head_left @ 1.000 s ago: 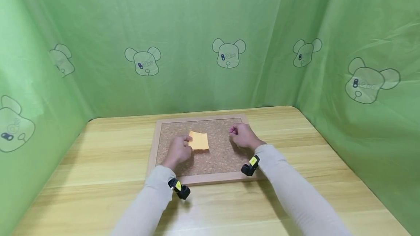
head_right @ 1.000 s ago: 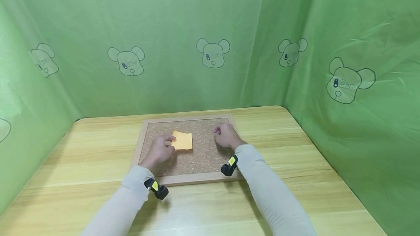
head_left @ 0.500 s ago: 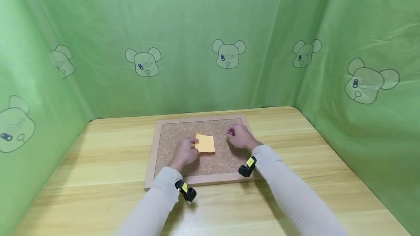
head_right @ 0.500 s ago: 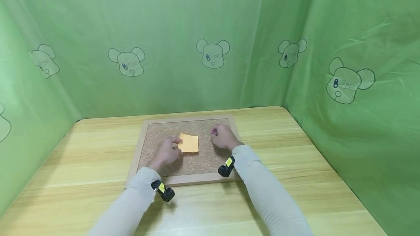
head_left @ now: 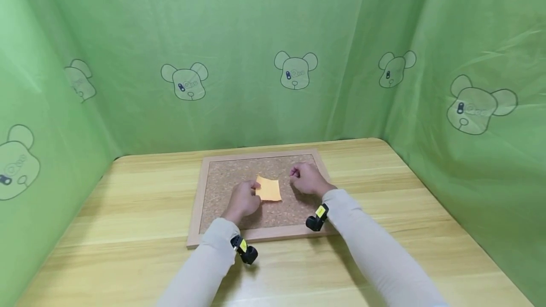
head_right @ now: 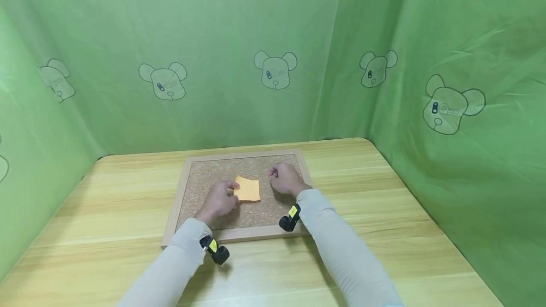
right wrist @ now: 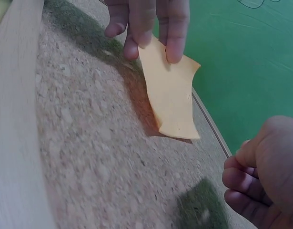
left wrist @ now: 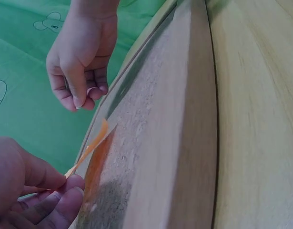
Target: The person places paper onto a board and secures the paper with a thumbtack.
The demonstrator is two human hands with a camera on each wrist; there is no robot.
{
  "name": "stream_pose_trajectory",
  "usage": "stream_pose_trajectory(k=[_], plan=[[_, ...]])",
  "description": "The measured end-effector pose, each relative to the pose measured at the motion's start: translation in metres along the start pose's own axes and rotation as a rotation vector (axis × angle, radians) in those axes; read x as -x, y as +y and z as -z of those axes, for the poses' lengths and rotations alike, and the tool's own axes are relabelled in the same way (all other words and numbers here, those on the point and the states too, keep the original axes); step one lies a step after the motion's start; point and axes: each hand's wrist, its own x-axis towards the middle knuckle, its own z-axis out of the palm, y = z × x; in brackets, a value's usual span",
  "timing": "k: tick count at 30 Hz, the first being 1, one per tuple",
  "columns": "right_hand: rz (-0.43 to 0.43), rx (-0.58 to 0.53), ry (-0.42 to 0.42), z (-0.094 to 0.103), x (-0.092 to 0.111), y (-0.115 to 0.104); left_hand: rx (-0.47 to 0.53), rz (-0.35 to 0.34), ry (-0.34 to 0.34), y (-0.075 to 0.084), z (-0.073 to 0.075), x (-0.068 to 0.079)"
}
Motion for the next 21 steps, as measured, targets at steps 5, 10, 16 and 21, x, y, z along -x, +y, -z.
stream_pose_trajectory(k=[5,10,16,21], plan=[[0.007,0.012,-0.009,-0.006,-0.003,-0.003,-0.051,0.019,0.0,-0.002,-0.004,-0.002],[0.037,0.007,-0.022,-0.014,-0.006,-0.003,-0.106,0.001,0.014,-0.002,-0.007,-0.002],[0.029,0.019,-0.034,-0.019,-0.007,-0.01,-0.167,-0.023,0.036,-0.003,-0.011,-0.001],[0.038,0.035,-0.038,-0.023,-0.011,-0.017,-0.176,-0.022,0.045,-0.002,-0.012,-0.002]])
